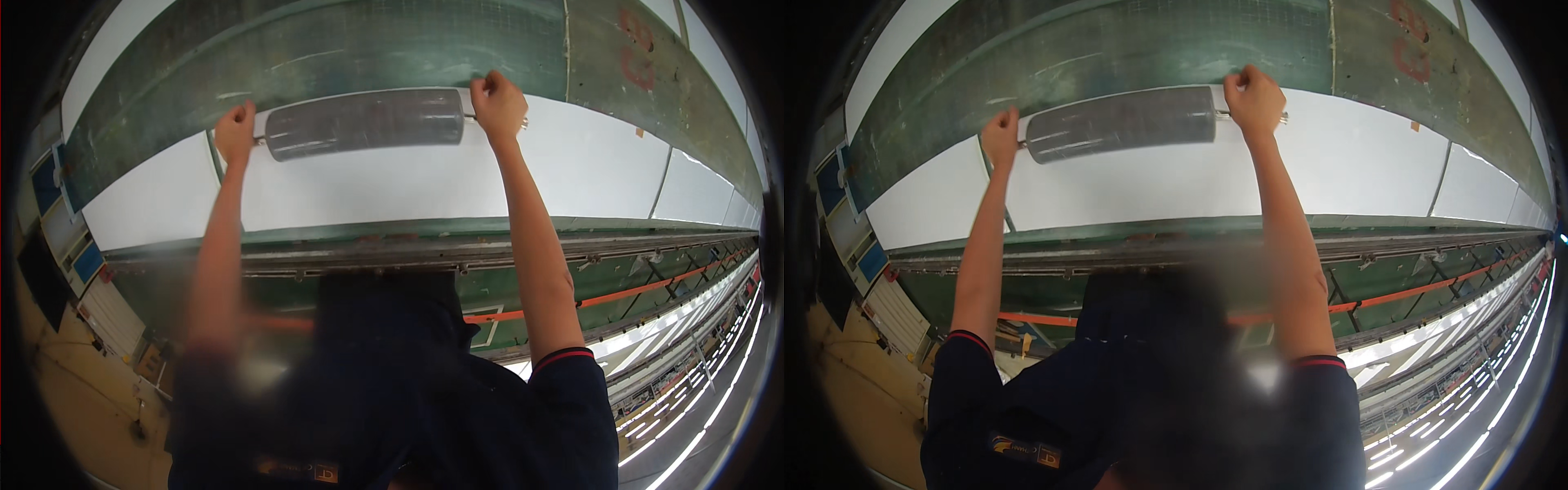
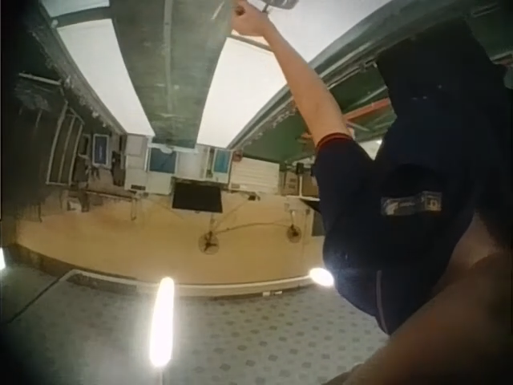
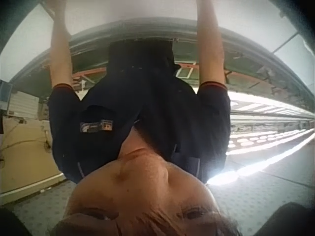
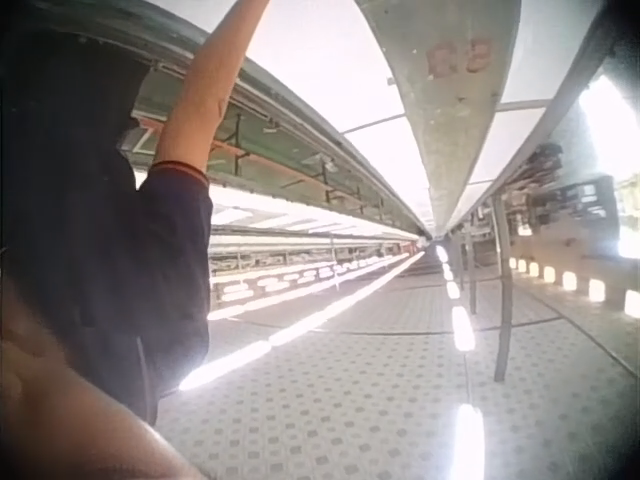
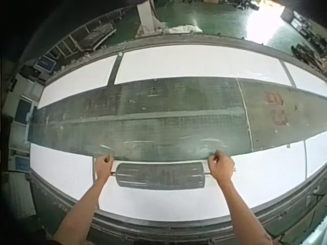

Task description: The person is manually operating a piece of machinery in a print shop, likely a screen printing press, by moving a roller back and forth across a screen.

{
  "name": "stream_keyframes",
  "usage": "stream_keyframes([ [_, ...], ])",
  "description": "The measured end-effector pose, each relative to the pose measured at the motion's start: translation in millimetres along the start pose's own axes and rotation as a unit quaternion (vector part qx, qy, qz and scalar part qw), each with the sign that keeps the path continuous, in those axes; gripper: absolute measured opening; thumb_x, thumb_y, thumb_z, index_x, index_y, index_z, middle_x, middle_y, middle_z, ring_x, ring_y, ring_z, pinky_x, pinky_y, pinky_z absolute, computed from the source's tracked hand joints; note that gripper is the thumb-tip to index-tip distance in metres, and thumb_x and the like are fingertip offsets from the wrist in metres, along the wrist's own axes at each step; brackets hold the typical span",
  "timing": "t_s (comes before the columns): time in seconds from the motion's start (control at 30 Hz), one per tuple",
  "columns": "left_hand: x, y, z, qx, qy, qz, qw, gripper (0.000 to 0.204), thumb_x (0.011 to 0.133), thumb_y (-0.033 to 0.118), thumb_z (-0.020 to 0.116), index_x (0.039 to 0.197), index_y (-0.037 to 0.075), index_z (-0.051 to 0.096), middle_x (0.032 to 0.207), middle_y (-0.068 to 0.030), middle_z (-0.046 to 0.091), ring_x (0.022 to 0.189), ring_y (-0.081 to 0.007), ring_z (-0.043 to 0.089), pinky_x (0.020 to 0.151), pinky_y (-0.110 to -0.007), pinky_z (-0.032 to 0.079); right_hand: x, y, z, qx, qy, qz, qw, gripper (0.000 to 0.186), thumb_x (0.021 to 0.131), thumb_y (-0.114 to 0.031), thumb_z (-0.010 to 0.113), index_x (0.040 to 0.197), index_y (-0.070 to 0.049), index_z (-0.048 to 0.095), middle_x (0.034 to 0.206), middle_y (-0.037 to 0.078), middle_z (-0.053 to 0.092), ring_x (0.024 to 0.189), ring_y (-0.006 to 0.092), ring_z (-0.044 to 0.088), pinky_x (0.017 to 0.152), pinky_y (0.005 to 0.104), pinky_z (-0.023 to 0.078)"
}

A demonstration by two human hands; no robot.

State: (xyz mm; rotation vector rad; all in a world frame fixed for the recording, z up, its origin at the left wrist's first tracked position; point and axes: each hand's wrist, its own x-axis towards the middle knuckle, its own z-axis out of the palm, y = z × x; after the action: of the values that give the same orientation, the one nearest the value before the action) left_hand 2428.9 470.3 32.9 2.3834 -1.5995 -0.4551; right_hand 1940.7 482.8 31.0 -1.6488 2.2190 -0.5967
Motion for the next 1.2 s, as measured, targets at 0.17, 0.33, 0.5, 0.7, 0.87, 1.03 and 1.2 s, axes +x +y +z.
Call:
stream_keyframes([
  [0.17,-123,-50,10,0.025,0.019,0.084,0.996,0.036,0.096,0.040,0.056,0.079,0.010,0.065,0.073,-0.0094,0.066,0.068,-0.0328,0.065,0.060,-0.043,0.047,-111,31,-17,-0.080,-0.005,-0.096,0.992,0.015,0.080,-0.020,0.061,0.070,-0.011,0.056,0.065,0.008,0.059,0.062,0.0313,0.059,0.055,0.0444,0.044],
  [0.33,-210,-95,0,0.074,0.016,0.182,0.980,0.030,0.098,0.030,0.047,0.076,0.014,0.061,0.074,-0.0056,0.058,0.072,-0.0293,0.058,0.070,-0.043,0.042,-213,51,-25,-0.105,0.011,-0.140,0.985,0.012,0.078,-0.020,0.056,0.071,-0.011,0.053,0.065,0.006,0.057,0.062,0.0296,0.056,0.063,0.0425,0.043],
  [0.5,-251,-102,-1,0.112,0.006,0.197,0.974,0.026,0.096,0.026,0.045,0.079,0.014,0.061,0.081,-0.0047,0.058,0.082,-0.0292,0.057,0.077,-0.045,0.040,-262,67,-34,-0.140,0.015,-0.135,0.981,0.013,0.080,-0.022,0.055,0.073,-0.011,0.055,0.069,0.006,0.058,0.071,0.0302,0.058,0.069,0.0444,0.042],
  [0.7,-282,-115,-13,0.092,-0.062,0.147,0.983,0.045,0.099,0.028,0.047,0.064,0.005,0.063,0.062,-0.0139,0.060,0.067,-0.0372,0.057,0.078,-0.046,0.041,-277,68,-51,-0.099,-0.131,-0.089,0.982,0.036,0.096,-0.028,0.054,0.071,-0.006,0.067,0.067,0.014,0.065,0.067,0.0399,0.060,0.074,0.0499,0.046],
  [0.87,-288,-75,-14,0.018,-0.107,0.110,0.988,0.054,0.102,0.032,0.048,0.059,0.000,0.060,0.057,-0.0179,0.058,0.061,-0.0404,0.054,0.080,-0.046,0.042,-277,95,-70,-0.097,-0.120,-0.075,0.985,0.047,0.099,-0.033,0.052,0.066,-0.004,0.068,0.064,0.017,0.064,0.063,0.0424,0.061,0.081,0.0523,0.048],
  [1.03,-284,-24,5,-0.001,-0.118,0.134,0.984,0.051,0.099,0.032,0.051,0.061,0.000,0.062,0.058,-0.0184,0.058,0.061,-0.0403,0.053,0.080,-0.044,0.042,-249,127,-97,-0.126,-0.119,-0.017,0.985,0.051,0.101,-0.033,0.051,0.062,-0.004,0.067,0.060,0.016,0.064,0.061,0.0402,0.061,0.080,0.0492,0.049],
  [1.2,-259,23,30,0.017,-0.146,0.080,0.986,0.043,0.091,0.031,0.059,0.060,0.002,0.064,0.058,-0.0154,0.060,0.057,-0.0380,0.052,0.074,-0.045,0.043,-209,151,-103,-0.122,-0.110,-0.008,0.986,0.050,0.100,-0.032,0.052,0.061,-0.006,0.069,0.059,0.015,0.065,0.059,0.0384,0.060,0.079,0.0480,0.049],
])
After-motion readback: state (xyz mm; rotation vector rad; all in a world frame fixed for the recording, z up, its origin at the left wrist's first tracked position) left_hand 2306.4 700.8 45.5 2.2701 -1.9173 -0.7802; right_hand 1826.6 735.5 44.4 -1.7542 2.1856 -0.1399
